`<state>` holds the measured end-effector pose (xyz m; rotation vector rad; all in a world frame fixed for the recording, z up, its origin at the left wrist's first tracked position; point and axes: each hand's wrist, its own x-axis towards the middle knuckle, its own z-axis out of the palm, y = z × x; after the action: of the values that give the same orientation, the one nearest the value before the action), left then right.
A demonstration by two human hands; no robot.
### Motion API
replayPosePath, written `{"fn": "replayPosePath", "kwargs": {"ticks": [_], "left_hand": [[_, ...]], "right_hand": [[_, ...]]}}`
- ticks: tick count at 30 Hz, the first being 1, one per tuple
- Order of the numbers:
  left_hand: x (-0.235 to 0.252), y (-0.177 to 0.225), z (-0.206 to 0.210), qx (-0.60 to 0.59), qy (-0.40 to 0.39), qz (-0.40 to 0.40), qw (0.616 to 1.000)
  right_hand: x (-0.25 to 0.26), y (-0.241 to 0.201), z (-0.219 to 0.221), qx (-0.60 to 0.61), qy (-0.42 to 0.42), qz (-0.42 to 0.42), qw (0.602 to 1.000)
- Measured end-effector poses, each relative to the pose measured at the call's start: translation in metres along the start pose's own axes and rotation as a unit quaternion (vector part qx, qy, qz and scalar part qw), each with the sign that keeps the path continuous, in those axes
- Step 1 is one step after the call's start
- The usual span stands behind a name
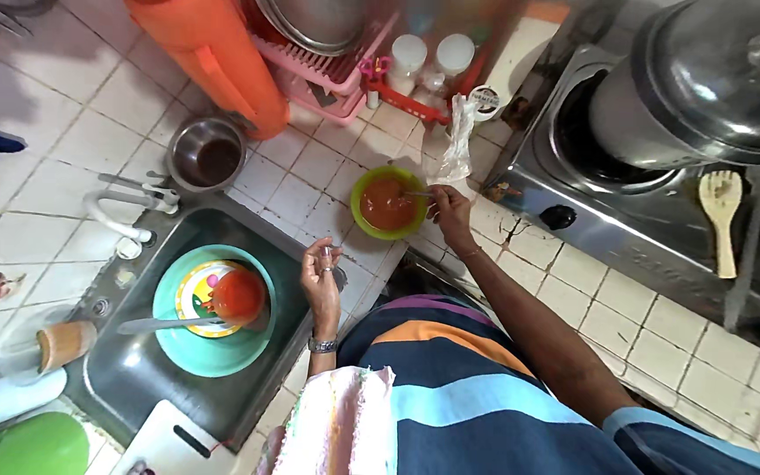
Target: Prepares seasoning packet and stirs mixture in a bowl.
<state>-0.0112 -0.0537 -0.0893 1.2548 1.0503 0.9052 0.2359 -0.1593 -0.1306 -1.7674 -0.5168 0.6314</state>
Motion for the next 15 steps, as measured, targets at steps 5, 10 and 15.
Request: {"fn": "replayPosePath", "kwargs": {"ticks": [5,10,15], "left_hand": [[0.001,-0.001,-0.007,0.001,0.005,0.005,1.0],[-0.001,-0.003,-0.007,0.008,0.01,-0.016,1.0],[0.0,-0.003,-0.006,0.008,0.013,-0.012,1.0]], "right_hand": [[0.009,-0.004,-0.003,-0.018,0.012,0.088,0.996],[0.009,-0.005,0.005,0.009,-0.009,0.067,0.998],[-0.004,-0.024,-0.019,-0.075,-0.09,0.029,0.993]]}}
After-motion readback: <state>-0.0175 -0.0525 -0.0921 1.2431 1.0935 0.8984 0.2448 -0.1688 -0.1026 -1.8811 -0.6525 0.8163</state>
